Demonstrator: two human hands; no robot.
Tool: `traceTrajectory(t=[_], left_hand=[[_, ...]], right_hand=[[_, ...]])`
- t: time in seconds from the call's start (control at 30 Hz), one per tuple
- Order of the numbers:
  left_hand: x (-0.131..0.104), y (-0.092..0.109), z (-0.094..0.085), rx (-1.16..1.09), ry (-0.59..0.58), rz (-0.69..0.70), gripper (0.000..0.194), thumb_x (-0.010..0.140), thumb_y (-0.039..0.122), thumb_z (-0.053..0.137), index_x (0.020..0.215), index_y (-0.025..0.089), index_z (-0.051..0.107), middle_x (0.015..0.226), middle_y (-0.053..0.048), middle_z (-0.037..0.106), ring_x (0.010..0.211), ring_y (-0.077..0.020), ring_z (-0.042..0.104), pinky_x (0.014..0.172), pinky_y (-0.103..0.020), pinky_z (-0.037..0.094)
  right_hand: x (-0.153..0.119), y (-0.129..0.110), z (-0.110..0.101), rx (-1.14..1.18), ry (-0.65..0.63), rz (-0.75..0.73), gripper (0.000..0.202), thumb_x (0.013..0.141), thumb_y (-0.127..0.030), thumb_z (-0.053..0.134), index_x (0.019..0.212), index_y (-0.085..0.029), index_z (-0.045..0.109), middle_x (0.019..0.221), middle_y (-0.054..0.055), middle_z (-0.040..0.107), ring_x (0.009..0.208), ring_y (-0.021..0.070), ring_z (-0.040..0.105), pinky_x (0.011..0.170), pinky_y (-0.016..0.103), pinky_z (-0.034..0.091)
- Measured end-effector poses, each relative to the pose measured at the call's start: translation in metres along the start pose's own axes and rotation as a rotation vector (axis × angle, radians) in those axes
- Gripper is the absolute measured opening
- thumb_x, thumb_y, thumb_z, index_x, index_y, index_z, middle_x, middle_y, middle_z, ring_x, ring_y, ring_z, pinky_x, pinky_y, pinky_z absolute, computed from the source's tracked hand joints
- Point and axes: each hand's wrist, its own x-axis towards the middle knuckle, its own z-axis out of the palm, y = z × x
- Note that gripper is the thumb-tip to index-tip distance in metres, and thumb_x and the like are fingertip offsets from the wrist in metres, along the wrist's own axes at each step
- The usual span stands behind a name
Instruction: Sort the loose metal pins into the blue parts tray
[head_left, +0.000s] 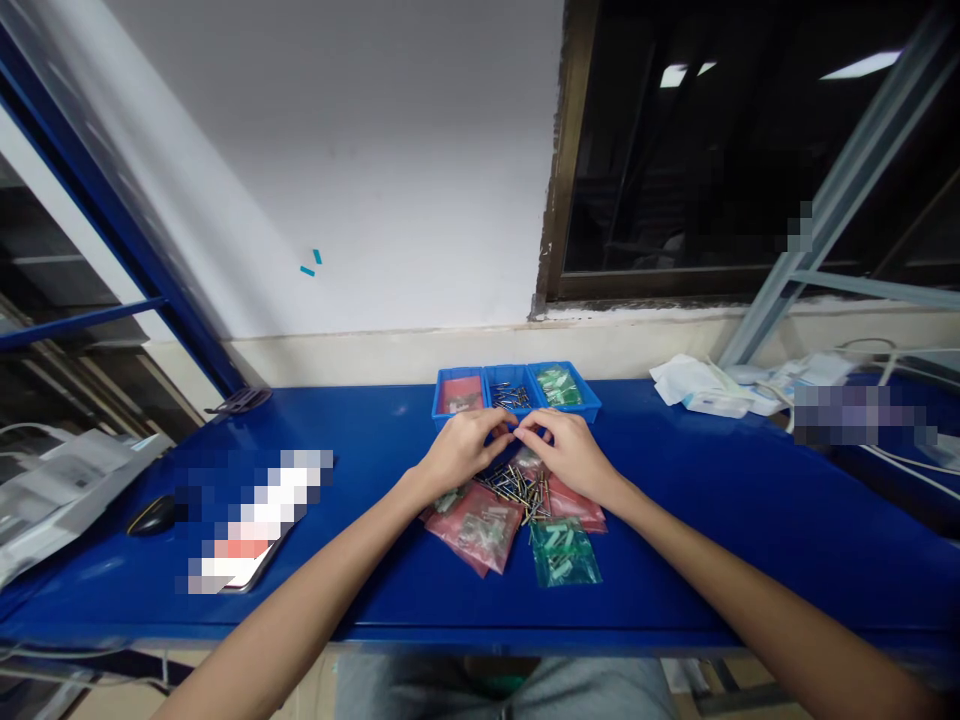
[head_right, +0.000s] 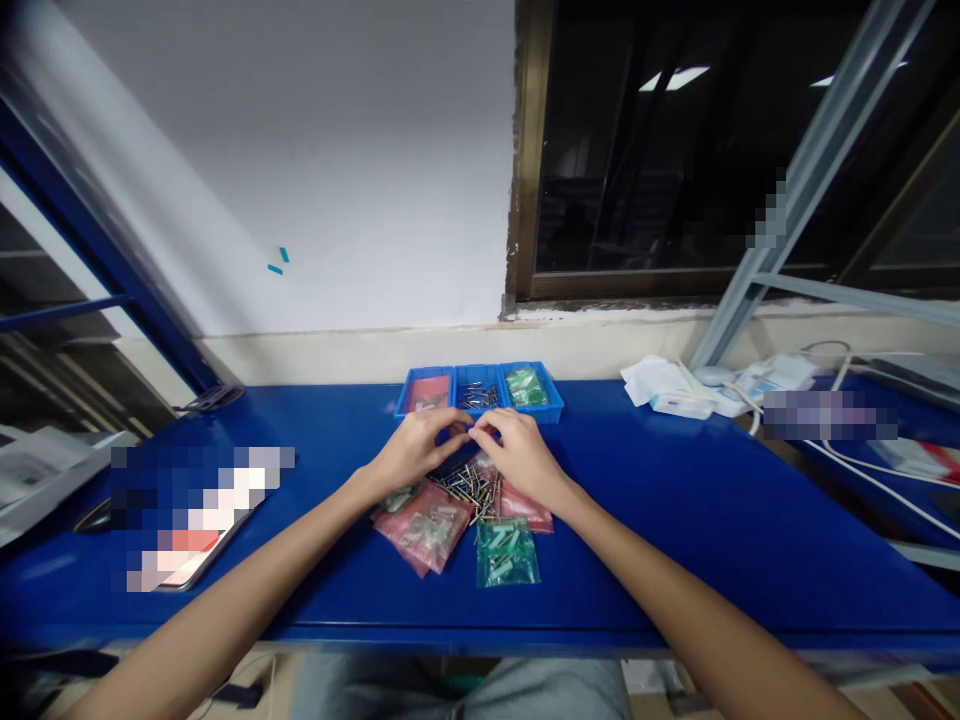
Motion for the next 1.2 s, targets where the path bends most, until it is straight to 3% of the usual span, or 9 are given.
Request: traceTrajectory(t=[0.17,0.43,0.73,0.87,1.03,1.2], left_hand=[[0.002,0.004,-0.002,-0.039,0.135,-0.029,0.031,0.097,0.018,0.048,0.128,0.015,0.052,0.088,-0.004,0.066,0.079,-0.0149,0.062,0.074,-0.029,0.049],[0.007,0.003,-0.003,-0.317,0.241,-0.201,0.019,0.091,0.026,0.063,0.105,0.015,0.065,0.085,-0.004,0.071,0.073,-0.0134,0.064,0.063,-0.024,0.047],[0.006,0.0,0.001,-0.334,0.187,-0.214,0.016,0.091,0.03,0.065,0.096,0.015,0.066,0.086,-0.004,0.071,0.078,-0.0149,0.065,0.066,-0.025,0.049],[0.005,0.001,-0.001,-0.2,0.156,-0.132,0.014,0.093,0.029,0.062,0.098,0.016,0.066,0.088,-0.004,0.071,0.075,-0.0141,0.064,0.066,-0.026,0.048],[0.002,0.002,-0.001,0.016,0.11,0.003,0.012,0.096,0.025,0.057,0.097,0.017,0.066,0.094,-0.005,0.069,0.088,-0.0177,0.063,0.081,-0.032,0.049],[0.002,0.002,0.003,-0.114,0.162,-0.104,0.023,0.095,0.022,0.057,0.117,0.017,0.058,0.09,-0.004,0.071,0.078,-0.0155,0.065,0.071,-0.029,0.05]], right_hand=[[-0.001,0.004,0.002,0.008,-0.019,0.024,0.008,0.093,-0.023,0.061,0.09,-0.019,0.068,0.084,0.002,0.071,0.077,0.016,0.064,0.073,0.029,0.047],[-0.001,0.003,0.005,0.103,-0.063,0.061,0.011,0.092,-0.021,0.06,0.091,-0.019,0.071,0.087,0.003,0.075,0.074,0.0162,0.067,0.072,0.028,0.048],[0.001,0.003,-0.003,0.098,-0.035,0.072,0.019,0.093,-0.022,0.055,0.085,-0.019,0.071,0.079,0.0,0.073,0.069,0.0154,0.065,0.064,0.026,0.044],[0.001,0.002,-0.004,0.108,-0.035,0.06,0.017,0.092,-0.019,0.054,0.085,-0.019,0.07,0.08,0.001,0.073,0.07,0.0157,0.065,0.065,0.027,0.045],[0.0,-0.003,-0.003,0.066,-0.027,0.036,0.02,0.095,-0.024,0.052,0.083,-0.019,0.068,0.077,0.001,0.071,0.07,0.0153,0.064,0.065,0.027,0.045],[-0.001,-0.006,-0.003,0.071,0.016,0.03,0.018,0.096,-0.028,0.051,0.1,-0.02,0.067,0.087,0.003,0.072,0.077,0.017,0.065,0.072,0.029,0.049]])
